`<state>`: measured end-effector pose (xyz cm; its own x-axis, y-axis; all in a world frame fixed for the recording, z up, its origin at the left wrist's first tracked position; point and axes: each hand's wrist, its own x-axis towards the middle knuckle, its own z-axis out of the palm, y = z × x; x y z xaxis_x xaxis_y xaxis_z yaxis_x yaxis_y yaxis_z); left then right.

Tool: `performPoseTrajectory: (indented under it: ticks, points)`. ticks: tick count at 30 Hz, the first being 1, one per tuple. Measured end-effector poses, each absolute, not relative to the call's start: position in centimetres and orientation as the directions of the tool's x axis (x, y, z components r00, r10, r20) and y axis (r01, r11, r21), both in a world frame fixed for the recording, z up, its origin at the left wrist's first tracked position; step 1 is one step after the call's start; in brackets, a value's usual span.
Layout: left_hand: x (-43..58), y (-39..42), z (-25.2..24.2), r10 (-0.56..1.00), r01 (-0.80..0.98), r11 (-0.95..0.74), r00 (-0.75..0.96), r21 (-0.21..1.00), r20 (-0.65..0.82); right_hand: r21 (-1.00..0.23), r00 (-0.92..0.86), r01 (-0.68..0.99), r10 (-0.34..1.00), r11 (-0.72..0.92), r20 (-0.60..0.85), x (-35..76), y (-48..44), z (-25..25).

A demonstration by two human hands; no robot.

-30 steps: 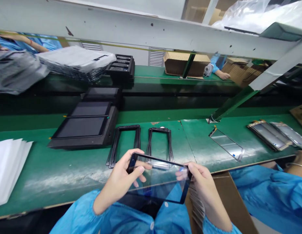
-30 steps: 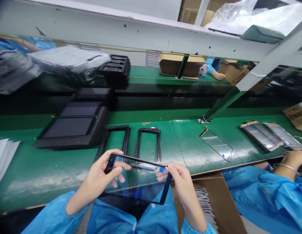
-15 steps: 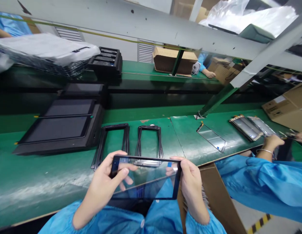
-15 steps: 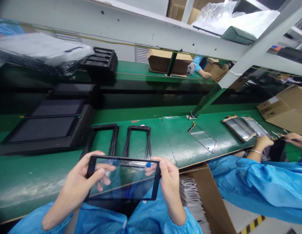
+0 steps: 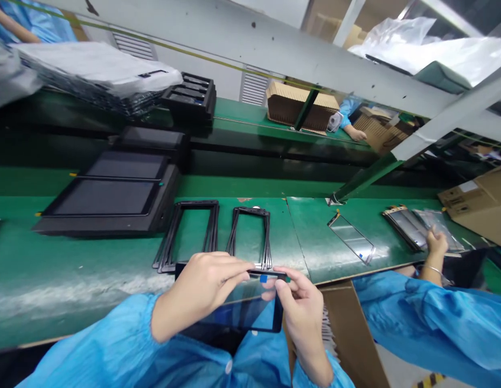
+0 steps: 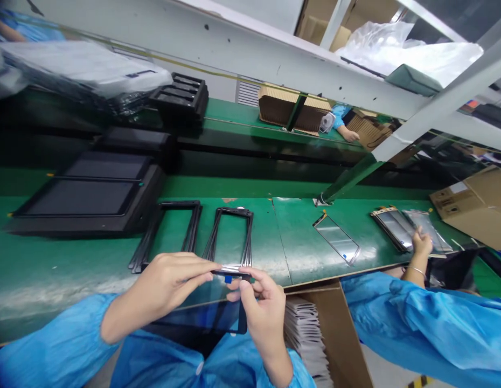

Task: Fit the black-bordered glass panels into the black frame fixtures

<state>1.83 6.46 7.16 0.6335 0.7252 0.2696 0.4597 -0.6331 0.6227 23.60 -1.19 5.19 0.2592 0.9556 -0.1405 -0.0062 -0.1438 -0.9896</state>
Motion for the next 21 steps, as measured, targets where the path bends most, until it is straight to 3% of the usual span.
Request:
performPoseTrajectory:
  ticks: [3,6,9,11,15,21]
  points:
    - [1.9,6.1,7.1,0.733,0.452,-0.621,0.625,0.641,0.27,-0.99,0.219,-0.016,0.966,-0.14,-0.14,23.5,-0.9,5.3]
    - [2.2,5.6,7.5,0.758,0.432,-0.513,0.633,0.742,0.156,-0.994,0.063,-0.015,0.992,-0.111,-0.112,23.3,-0.3,5.7]
    - [2.5,5.2,7.9,0.817,0.347,-0.22,0.576,0.912,-0.023,-0.981,-0.045,-0.122,0.988,-0.15,-0.146,23.5,0.4,5.9]
    - [2.6,4.8,7.8,0.845,0.231,0.038,0.511,0.972,-0.154,-0.957,-0.011,-0.208,0.979,-0.203,-0.205,23.9,0.7,5.7]
    - [2.4,4.0,7.2,0.848,0.0,0.341,0.432,0.94,-0.307,-0.95,0.122,-0.234,0.963,-0.208,-0.241,24.5,0.8,5.0]
    - [2.3,3.5,7.0,0.853,-0.099,0.402,0.403,0.91,-0.333,-0.966,0.191,-0.216,0.964,-0.14,-0.183,24.2,0.2,4.6]
